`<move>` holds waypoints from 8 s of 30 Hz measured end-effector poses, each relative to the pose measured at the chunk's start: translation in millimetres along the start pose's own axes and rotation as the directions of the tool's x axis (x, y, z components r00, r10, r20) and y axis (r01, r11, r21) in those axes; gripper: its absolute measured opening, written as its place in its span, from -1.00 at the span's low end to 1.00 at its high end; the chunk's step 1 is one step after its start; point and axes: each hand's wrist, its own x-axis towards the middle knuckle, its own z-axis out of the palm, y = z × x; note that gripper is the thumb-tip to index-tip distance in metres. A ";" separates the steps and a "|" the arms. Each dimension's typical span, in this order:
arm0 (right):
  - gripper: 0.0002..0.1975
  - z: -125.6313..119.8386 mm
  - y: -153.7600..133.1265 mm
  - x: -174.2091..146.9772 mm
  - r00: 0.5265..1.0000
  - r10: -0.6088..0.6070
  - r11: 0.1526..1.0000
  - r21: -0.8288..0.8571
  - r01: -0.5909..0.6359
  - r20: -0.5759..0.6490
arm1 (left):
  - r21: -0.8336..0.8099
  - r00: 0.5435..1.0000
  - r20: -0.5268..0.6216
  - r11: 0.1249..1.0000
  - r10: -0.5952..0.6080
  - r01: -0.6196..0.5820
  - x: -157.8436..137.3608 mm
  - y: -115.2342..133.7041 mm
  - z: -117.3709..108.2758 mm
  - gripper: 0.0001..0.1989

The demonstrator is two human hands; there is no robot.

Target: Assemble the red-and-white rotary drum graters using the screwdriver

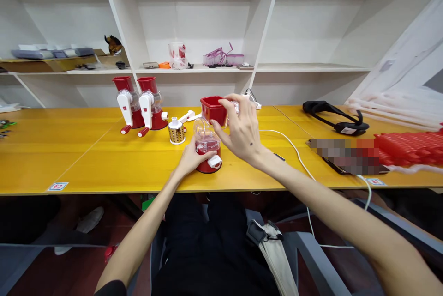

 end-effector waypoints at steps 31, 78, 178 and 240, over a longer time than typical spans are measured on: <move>0.11 91.0 25.5 -77.6 0.888 0.441 0.549 0.744 -0.381 0.129 | 0.712 0.998 -0.019 0.700 -0.054 0.051 -41.3 62.5 51.0 -0.43; -0.05 77.0 62.4 -93.9 0.924 0.107 0.380 0.844 -0.380 0.368 | -0.125 0.975 -0.220 0.992 -0.043 0.016 13.7 32.6 -71.2 -0.50; -0.68 32.3 77.4 -71.0 0.956 0.262 0.486 0.838 -0.248 0.130 | -0.577 0.994 0.092 0.809 -0.067 0.108 -17.3 72.5 -4.2 -0.54; -0.68 89.1 111.1 -91.7 0.911 0.251 0.765 0.510 -0.394 0.328 | -0.396 0.996 -0.051 0.914 0.067 -0.082 3.4 34.8 -33.6 -0.54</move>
